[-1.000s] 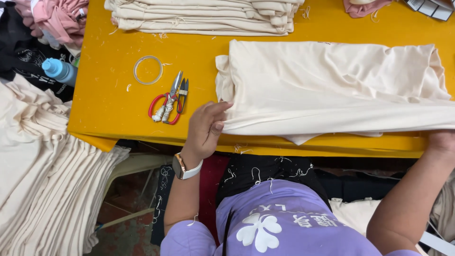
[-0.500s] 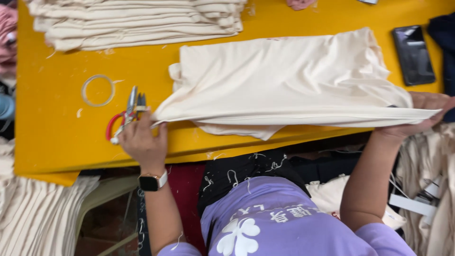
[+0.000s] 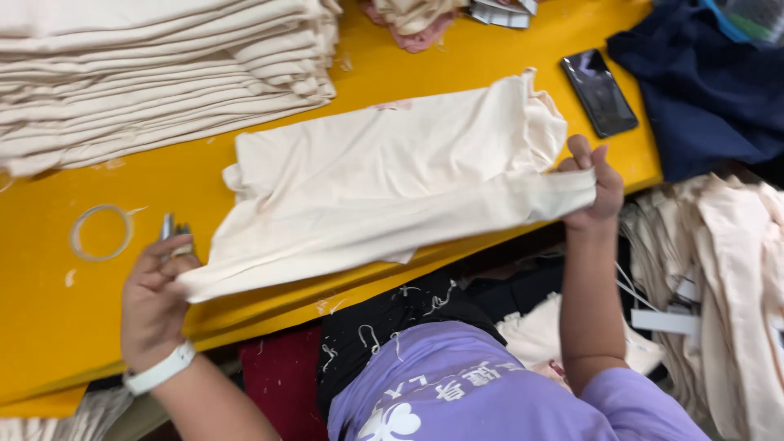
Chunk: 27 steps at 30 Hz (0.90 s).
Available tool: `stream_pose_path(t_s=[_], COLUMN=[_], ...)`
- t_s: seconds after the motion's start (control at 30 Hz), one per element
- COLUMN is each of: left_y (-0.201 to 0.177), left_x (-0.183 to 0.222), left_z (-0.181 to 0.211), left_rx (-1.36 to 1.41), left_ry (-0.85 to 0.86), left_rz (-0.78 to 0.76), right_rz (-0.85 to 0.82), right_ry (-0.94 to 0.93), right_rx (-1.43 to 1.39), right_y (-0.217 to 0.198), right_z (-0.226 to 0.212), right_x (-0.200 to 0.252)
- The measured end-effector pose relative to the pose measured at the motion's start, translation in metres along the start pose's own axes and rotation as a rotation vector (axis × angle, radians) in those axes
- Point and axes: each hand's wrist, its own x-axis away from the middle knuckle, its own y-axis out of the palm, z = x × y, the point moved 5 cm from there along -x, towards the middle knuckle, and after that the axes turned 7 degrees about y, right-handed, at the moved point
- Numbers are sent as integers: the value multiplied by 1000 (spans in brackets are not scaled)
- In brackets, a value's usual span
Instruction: Trim loose threads from t-shirts using scissors and fold them
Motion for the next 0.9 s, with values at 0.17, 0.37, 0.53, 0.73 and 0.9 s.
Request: stream_pose_path(t_s=[0.17,0.37,0.53,0.73,0.9], left_y=[-9,-41,-35,-16,-34], left_x=[-31,-29,18,28,32], left_z=[42,72,46,48,70], left_rx=[879,-1060,-1420,-2043,-2053], left_ry=[292,288,-379,-171,-27], left_rz=[143,137,78,31,203], right_rz=[359,323,203,153,205], right_ry=[9,-119,-266,-157,-69], right_rx=[180,548,886,684,568], right_y=[-120,-16,117,111,114], right_z=[-14,20,98,154,157], right_x=[9,25,5,-18,-20])
